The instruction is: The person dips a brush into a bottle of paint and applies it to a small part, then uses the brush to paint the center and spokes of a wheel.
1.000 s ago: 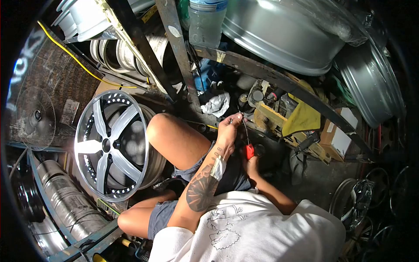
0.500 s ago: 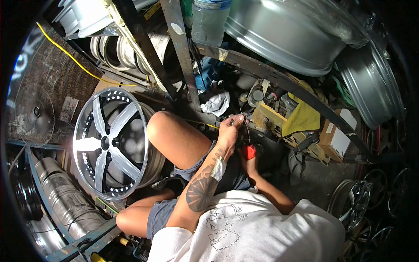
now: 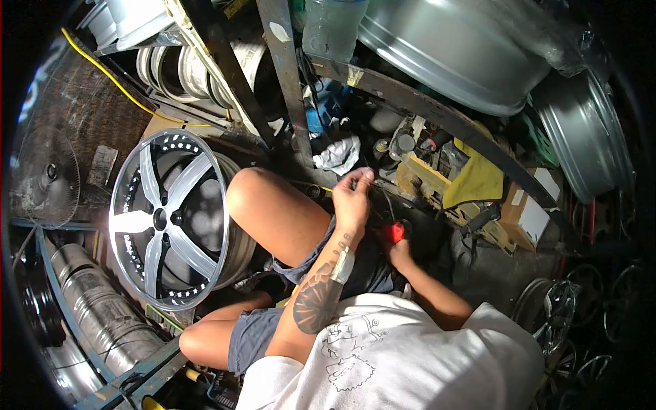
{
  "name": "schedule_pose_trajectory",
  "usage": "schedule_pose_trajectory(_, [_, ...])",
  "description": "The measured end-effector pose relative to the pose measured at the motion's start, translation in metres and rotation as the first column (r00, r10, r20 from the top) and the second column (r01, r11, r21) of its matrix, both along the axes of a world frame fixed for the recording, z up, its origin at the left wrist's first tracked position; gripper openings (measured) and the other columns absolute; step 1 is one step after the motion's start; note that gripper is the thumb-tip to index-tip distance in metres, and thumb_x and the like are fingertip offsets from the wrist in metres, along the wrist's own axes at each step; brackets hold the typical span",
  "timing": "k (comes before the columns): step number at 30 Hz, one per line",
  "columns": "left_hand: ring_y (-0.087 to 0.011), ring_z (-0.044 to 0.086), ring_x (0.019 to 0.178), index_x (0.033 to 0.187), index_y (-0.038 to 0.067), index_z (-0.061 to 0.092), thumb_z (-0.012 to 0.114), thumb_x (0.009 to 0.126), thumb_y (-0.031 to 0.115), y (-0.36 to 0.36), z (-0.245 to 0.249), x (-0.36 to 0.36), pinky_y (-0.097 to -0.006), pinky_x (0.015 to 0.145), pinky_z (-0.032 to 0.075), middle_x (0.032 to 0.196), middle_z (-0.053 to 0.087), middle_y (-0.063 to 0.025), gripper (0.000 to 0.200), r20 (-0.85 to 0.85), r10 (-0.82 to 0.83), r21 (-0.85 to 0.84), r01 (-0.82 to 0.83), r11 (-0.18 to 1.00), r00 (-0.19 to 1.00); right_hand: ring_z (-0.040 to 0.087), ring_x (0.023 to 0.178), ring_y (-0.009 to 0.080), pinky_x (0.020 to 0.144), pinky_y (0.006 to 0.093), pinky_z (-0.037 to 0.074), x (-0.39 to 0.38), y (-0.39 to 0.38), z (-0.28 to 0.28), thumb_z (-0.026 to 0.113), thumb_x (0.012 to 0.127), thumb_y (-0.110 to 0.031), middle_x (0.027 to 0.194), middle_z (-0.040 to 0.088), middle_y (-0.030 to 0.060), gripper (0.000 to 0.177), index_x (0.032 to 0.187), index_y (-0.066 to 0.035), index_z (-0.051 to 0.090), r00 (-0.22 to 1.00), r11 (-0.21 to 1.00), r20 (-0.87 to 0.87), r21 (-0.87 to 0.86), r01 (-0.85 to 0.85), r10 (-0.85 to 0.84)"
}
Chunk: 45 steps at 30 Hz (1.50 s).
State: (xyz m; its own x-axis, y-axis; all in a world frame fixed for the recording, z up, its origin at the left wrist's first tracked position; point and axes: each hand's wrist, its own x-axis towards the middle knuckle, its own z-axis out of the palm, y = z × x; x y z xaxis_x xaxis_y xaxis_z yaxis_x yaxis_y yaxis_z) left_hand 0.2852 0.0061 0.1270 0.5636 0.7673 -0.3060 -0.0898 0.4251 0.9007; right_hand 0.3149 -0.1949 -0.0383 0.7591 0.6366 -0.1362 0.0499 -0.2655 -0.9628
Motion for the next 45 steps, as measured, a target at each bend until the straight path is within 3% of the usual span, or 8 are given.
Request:
schedule_pose_trajectory(6, [-0.0099, 0.061, 0.081, 0.099, -0.003, 0.069, 0.071, 0.089, 0.011, 0.005, 0.009, -0.01, -0.0249, 0.077, 0.049, 0.088, 0.071, -0.0057, 0.017, 0.037, 0.075, 0.319, -0.083, 0.944, 0.996, 0.051, 0.064, 0.0096, 0.06, 0.0274, 0.043, 0.013, 0.012, 0.093, 0.062, 0.086, -0.005, 0.075, 0.056, -0.0018, 0.016, 0.101, -0.003, 0.064, 0.995, 0.985, 0.032, 0.145, 0.093, -0.099])
schedule_pose_trajectory(10, [-0.0085, 0.06, 0.079, 0.097, -0.002, 0.069, 0.072, 0.087, 0.004, -0.002, 0.015, -0.017, -0.0234, 0.074, 0.049, 0.086, 0.069, -0.0029, 0.013, 0.111, 0.029, 0.17, -0.047, 0.984, 0.993, 0.046, 0.051, 0.0033, 0.047, 0.0213, 0.036, 0.018, 0.043, 0.156, 0.067, 0.089, -0.011, 0.072, 0.057, -0.0032, 0.021, 0.109, -0.003, 0.064, 0.988, 0.979, -0.089, 0.154, 0.135, -0.122])
schedule_pose_trajectory(27, [-0.0093, 0.061, 0.081, 0.096, -0.002, 0.068, 0.071, 0.088, 0.004, -0.001, 0.035, -0.027, -0.0234, 0.074, 0.049, 0.087, 0.068, -0.0041, 0.011, 0.137, 0.043, 0.424, -0.098, 0.9, 0.99, 0.06, 0.08, 0.0101, 0.074, 0.0251, 0.049, 0.028, 0.094, 0.207, 0.07, 0.088, -0.005, 0.091, 0.067, 0.0027, 0.019, 0.105, 0.001, 0.065, 0.999, 0.978, 0.019, 0.208, 0.034, -0.039])
schedule_pose_trajectory(29, [-0.0086, 0.059, 0.076, 0.098, -0.001, 0.066, 0.069, 0.09, 0.006, 0.0, 0.036, -0.026, -0.0229, 0.07, 0.048, 0.083, 0.065, -0.0029, 0.01, 0.119, 0.033, 0.409, -0.079, 0.909, 0.992, 0.06, 0.08, 0.0102, 0.074, 0.0264, 0.049, 0.029, 0.093, 0.194, 0.07, 0.087, -0.005, 0.091, 0.067, 0.0029, 0.02, 0.106, 0.002, 0.064, 0.999, 0.966, 0.032, 0.257, 0.009, -0.018])
schedule_pose_trajectory(33, [-0.0079, 0.049, 0.064, 0.101, 0.002, 0.061, 0.063, 0.095, 0.014, -0.001, 0.019, -0.024, -0.0231, 0.059, 0.043, 0.075, 0.056, 0.0, 0.014, 0.259, 0.004, -0.135, 0.032, 0.99, 0.966, 0.061, 0.081, 0.0107, 0.075, 0.0286, 0.051, 0.03, 0.079, 0.128, 0.07, 0.086, -0.002, 0.09, 0.067, 0.0034, 0.019, 0.104, 0.001, 0.063, 0.997, 0.989, -0.051, 0.135, 0.062, -0.055])
schedule_pose_trajectory(38, [-0.0122, 0.054, 0.067, 0.1, 0.004, 0.058, 0.05, 0.099, 0.018, 0.001, 0.009, -0.027, -0.0266, 0.06, 0.046, 0.084, 0.06, -0.0041, 0.017, 0.276, -0.041, -0.223, 0.105, 0.969, 0.96, 0.066, 0.09, 0.0293, 0.08, 0.0407, 0.051, 0.043, -0.009, -0.085, 0.073, 0.082, -0.04, 0.093, 0.067, 0.0138, 0.05, 0.114, -0.004, 0.058, 0.858, 0.89, 0.487, -0.447, 0.083, 0.165])
schedule_pose_trajectory(39, [-0.0127, 0.054, 0.067, 0.1, 0.004, 0.058, 0.049, 0.1, 0.019, 0.0, 0.01, -0.029, -0.027, 0.06, 0.047, 0.085, 0.061, -0.0046, 0.017, 0.273, -0.049, -0.24, 0.117, 0.964, 0.961, 0.065, 0.094, 0.0363, 0.083, 0.0439, 0.05, 0.031, -0.008, -0.066, 0.073, 0.082, -0.034, 0.097, 0.065, 0.0208, 0.046, 0.115, -0.004, 0.061, 0.995, 0.973, 0.078, -0.227, -0.048, 0.068])
schedule_pose_trajectory(45, [-0.0095, 0.054, 0.065, 0.096, 0.004, 0.06, 0.052, 0.1, 0.014, 0.004, 0.005, -0.03, -0.024, 0.058, 0.046, 0.085, 0.063, -0.0041, 0.014, 0.262, 0.024, -0.322, 0.064, 0.945, 0.965, 0.063, 0.097, 0.04, 0.083, 0.0454, 0.05, 0.02, -0.033, -0.118, 0.067, 0.083, -0.021, 0.099, 0.065, 0.0244, 0.036, 0.112, -0.002, 0.062, 0.924, 0.793, -0.055, -0.496, -0.354, 0.379])
